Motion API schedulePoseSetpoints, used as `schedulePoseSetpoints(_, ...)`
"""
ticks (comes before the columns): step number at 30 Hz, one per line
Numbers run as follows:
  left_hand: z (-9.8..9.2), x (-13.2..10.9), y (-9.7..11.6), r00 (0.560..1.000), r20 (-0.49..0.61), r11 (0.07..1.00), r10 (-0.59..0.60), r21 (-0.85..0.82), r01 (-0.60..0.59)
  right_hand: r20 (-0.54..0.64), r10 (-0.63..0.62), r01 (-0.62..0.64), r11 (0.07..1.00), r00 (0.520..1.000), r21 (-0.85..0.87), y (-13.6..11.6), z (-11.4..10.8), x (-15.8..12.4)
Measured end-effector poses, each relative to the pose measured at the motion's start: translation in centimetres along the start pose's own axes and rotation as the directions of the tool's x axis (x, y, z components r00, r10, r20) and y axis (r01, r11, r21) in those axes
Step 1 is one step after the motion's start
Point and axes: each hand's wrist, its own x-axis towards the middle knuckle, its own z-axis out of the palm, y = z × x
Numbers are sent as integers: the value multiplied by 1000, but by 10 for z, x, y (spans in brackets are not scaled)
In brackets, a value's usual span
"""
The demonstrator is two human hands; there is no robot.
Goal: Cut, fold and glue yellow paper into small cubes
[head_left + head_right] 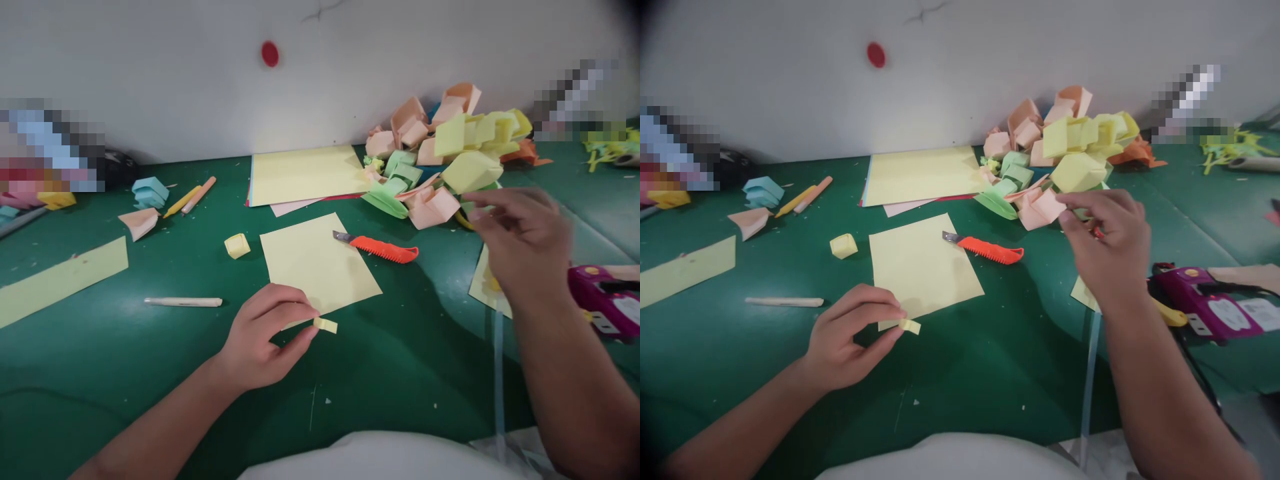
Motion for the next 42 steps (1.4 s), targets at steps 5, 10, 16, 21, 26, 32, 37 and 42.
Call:
schedulePoseSetpoints(5,1,2,0,1000,3,1000,9,8,-9,347,-463,405,885,816,228,-48,11,-27)
schedulePoseSetpoints(10,2,1,1,1000,22,1000,-3,22,2,543,-602,313,785,586,534,-93,24,-65)
schedulePoseSetpoints(16,2,-1,-1,999,43,1000,0,7,0,537,-551,149,773,639,616,-98,31,-72)
schedulePoseSetpoints(21,5,0,-1,998,50,999,-29,14,29,566,-507,97,795,650,599,-100,34,-75)
schedulePoseSetpoints(26,6,1,1,998,58,999,-30,17,29,532,-506,90,777,679,624,-102,38,-77)
schedulePoseSetpoints(32,5,0,0,997,66,999,-38,9,37,543,-469,81,804,697,589,-98,34,-73)
schedulePoseSetpoints(37,5,-1,-1,997,73,999,-38,11,37,561,-448,83,826,696,557,-95,34,-70)
schedulePoseSetpoints(42,6,-1,-1,997,74,999,-38,17,37,564,-442,64,822,698,565,-95,36,-69)
